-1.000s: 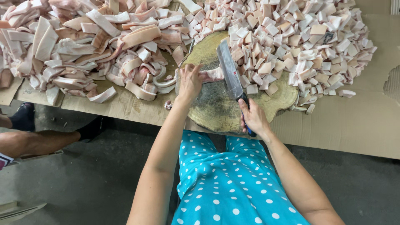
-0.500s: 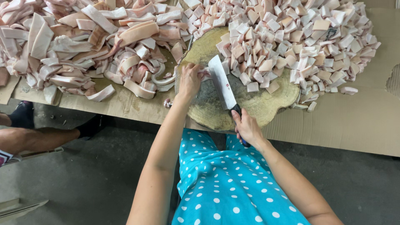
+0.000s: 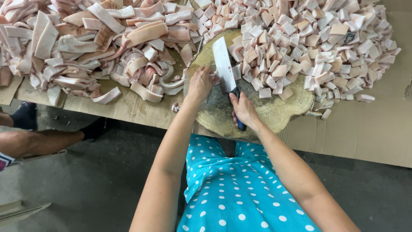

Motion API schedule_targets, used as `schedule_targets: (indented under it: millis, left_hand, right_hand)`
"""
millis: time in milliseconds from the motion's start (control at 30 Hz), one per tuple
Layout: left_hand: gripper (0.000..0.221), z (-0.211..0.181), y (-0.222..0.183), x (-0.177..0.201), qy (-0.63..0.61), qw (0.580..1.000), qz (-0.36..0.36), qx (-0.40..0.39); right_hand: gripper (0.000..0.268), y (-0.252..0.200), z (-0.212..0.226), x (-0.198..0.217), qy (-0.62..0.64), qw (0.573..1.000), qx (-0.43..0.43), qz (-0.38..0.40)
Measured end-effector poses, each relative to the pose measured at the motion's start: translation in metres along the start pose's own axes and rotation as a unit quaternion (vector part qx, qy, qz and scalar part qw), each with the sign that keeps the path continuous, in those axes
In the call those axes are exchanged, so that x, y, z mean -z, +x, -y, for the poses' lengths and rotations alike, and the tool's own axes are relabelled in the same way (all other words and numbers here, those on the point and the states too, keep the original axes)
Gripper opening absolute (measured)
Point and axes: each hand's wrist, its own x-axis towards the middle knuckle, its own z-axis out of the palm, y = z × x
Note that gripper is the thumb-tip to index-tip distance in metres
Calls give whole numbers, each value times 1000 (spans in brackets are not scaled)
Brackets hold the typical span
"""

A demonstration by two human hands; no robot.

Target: The person cuts long strips of processed pork rind into small cubes using a knife on a wooden block.

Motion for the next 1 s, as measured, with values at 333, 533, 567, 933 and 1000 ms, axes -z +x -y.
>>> schedule_targets:
  millis: [333, 533, 567, 933, 1000]
  left_hand:
    - [35, 46, -7, -16, -9, 964, 51, 260]
    - [72, -11, -25, 19, -73, 972, 134, 181]
    - [72, -12, -26, 16, -73, 972, 134, 180]
    - [59, -7, 24, -27, 95, 976, 151, 127]
    - [56, -22, 28, -8, 166, 978, 126, -19]
  right_hand:
    - [37, -52, -27, 42, -26, 998, 25, -43]
    - [40, -57, -31, 43, -20, 999, 29, -42]
    - [39, -59, -32, 46, -18, 999, 25, -43]
    - [39, -76, -48, 56, 10, 995, 28, -94]
    - [37, -79, -47, 56, 12, 996, 27, -84]
